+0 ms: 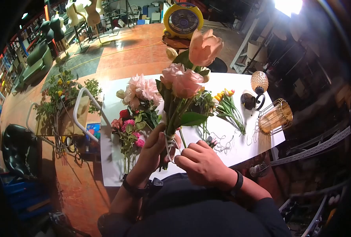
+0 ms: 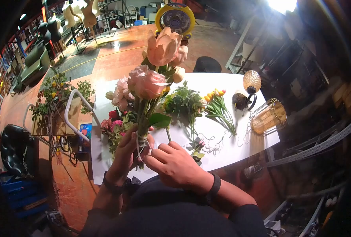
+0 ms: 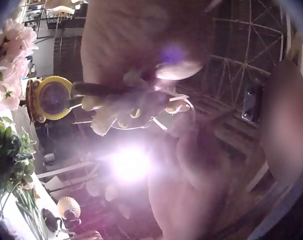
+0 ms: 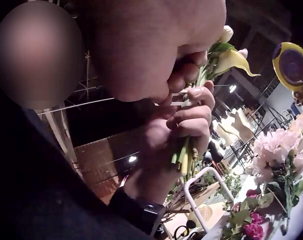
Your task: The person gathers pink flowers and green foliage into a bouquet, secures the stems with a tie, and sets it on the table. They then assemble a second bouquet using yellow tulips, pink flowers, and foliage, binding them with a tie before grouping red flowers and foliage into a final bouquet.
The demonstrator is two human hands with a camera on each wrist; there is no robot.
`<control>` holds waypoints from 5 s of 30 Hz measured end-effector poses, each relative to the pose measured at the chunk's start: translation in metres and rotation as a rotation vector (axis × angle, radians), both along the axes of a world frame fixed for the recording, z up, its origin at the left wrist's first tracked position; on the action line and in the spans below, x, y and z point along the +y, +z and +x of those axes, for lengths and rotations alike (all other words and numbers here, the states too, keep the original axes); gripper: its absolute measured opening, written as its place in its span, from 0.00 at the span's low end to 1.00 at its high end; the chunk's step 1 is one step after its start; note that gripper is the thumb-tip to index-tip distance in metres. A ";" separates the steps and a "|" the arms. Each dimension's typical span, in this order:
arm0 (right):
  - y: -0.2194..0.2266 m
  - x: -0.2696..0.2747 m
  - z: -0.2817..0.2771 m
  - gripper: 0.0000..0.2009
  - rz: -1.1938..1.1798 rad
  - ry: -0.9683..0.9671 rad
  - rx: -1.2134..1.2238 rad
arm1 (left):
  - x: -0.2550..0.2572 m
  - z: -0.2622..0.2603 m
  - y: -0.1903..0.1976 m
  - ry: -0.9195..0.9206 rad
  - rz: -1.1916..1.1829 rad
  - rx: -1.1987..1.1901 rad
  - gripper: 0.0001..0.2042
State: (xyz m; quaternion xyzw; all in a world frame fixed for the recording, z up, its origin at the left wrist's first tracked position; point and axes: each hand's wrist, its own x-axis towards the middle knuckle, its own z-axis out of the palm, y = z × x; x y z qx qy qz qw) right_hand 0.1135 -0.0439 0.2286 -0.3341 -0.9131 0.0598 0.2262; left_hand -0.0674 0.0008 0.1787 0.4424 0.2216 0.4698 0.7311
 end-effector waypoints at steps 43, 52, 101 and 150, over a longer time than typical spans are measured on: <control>-0.022 0.020 0.006 0.18 0.062 -0.181 0.402 | -0.016 0.016 -0.002 -0.057 -0.061 0.084 0.20; -0.037 0.032 0.022 0.19 0.283 -0.025 0.328 | -0.016 0.012 0.001 -0.090 -0.109 0.077 0.21; -0.048 0.041 0.033 0.21 0.365 -0.015 0.142 | -0.007 0.000 -0.007 -0.230 -0.241 0.051 0.13; 0.005 0.006 0.031 0.14 -1.054 0.376 0.931 | -0.005 0.007 -0.011 -0.188 0.049 0.363 0.15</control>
